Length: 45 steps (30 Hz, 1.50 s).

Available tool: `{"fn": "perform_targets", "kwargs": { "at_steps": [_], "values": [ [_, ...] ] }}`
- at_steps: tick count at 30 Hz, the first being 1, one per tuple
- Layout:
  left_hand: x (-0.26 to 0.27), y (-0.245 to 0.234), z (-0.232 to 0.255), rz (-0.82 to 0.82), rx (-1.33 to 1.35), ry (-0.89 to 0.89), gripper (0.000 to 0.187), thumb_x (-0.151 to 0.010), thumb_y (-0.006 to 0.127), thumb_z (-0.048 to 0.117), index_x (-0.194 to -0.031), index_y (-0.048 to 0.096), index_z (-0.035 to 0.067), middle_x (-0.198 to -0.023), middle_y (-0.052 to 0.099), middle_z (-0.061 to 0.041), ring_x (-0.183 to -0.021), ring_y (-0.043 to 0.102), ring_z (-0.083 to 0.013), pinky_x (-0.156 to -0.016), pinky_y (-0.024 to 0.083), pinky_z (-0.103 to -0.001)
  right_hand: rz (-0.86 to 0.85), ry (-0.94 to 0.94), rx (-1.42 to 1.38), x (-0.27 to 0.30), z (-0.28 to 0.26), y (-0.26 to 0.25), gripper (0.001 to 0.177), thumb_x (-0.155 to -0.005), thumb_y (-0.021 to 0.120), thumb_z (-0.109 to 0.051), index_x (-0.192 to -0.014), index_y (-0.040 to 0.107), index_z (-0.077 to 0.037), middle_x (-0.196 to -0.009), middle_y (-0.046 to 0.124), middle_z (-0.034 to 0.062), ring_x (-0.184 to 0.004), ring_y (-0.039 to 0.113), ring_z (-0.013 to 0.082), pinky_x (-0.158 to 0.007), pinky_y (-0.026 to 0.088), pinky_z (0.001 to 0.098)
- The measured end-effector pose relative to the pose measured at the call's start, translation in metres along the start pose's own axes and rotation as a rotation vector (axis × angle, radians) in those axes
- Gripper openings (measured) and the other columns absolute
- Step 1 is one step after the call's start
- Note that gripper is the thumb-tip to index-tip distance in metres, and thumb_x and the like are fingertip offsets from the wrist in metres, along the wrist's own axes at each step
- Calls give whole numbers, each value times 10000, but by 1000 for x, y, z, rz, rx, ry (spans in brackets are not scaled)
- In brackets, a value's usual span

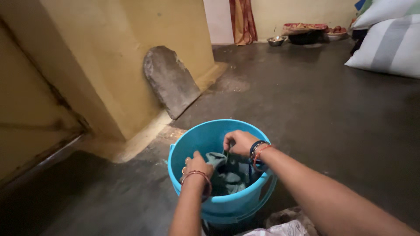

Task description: The person washes a light green cloth in a blue bucket of water, wrings it out, and then wipes the floor with it. The person repeatedly dips the cloth into the bucket, wrings it, and wipes the floor.

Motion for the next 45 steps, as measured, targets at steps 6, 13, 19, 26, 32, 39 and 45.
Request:
{"fn": "perform_targets", "kwargs": {
  "at_steps": [6, 13, 19, 26, 32, 39, 45],
  "values": [
    [-20, 8, 11, 24, -26, 100, 654, -881, 743, 366, -1446, 451, 213, -1505, 459, -160, -1365, 507, -423, -1066, 479, -587, -210, 18, 238, -9, 19, 10, 169, -756, 725, -115, -918, 767, -143, -991, 796, 80, -988, 743, 250, -870, 563, 373],
    [-30, 22, 50, -56, -247, 287, 566, -933, 711, 362, -1420, 486, 182, -1471, 502, -149, -1377, 496, -389, -1102, 409, -615, -510, 227, 424, -16, 36, 67, 369, -735, 832, -260, -1083, 769, -154, -1121, 772, 114, -1024, 745, 257, -873, 580, 396],
    [-53, 66, 23, -115, -257, 219, 396, -1043, 525, 244, -1436, 498, 206, -1504, 479, -143, -1371, 507, -383, -1078, 413, -639, -653, 322, 460, -1, 55, 101, 354, -769, 794, -288, -1093, 764, -149, -1146, 756, 132, -1057, 732, 272, -902, 567, 400],
    [-37, 93, 39, -255, -479, 275, 401, -1073, 493, 234, -1461, 529, 138, -1502, 525, -140, -1371, 531, -352, -1070, 444, -578, -732, 356, 460, -9, 76, 131, 346, -808, 750, -320, -1104, 759, -142, -1174, 736, 153, -1095, 716, 290, -936, 553, 406],
    [-13, 90, 36, -400, -479, 177, 406, -1081, 482, 262, -1462, 568, 150, -1540, 523, -100, -1399, 517, -321, -1077, 447, -575, -766, 329, 450, -9, 81, 151, 347, -842, 712, -347, -1114, 754, -136, -1199, 719, 171, -1128, 702, 306, -966, 540, 410],
    [-38, 92, 20, -287, -524, 133, 444, -1091, 454, 286, -1520, 462, 167, -1537, 492, -120, -1380, 518, -346, -1060, 439, -598, -573, 283, 448, -41, 43, 110, 358, -881, 668, -379, -1126, 748, -130, -1227, 700, 192, -1166, 687, 324, -1000, 525, 416],
    [-43, 82, 11, -233, -472, 52, 443, -1097, 428, 382, -1493, 489, 194, -1532, 507, -103, -1387, 517, -348, -1069, 428, -637, -373, 179, 282, -53, 20, 82, 271, -749, 767, -257, -964, 774, -92, -1049, 786, 167, -1036, 739, 316, -936, 573, 404]
  ]
}}
Point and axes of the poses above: each hand's wrist, its own x-axis away from the middle knuckle, its own y-axis out of the palm, z = x × y, the point moved 6 cm from there along -x, towards the middle knuckle
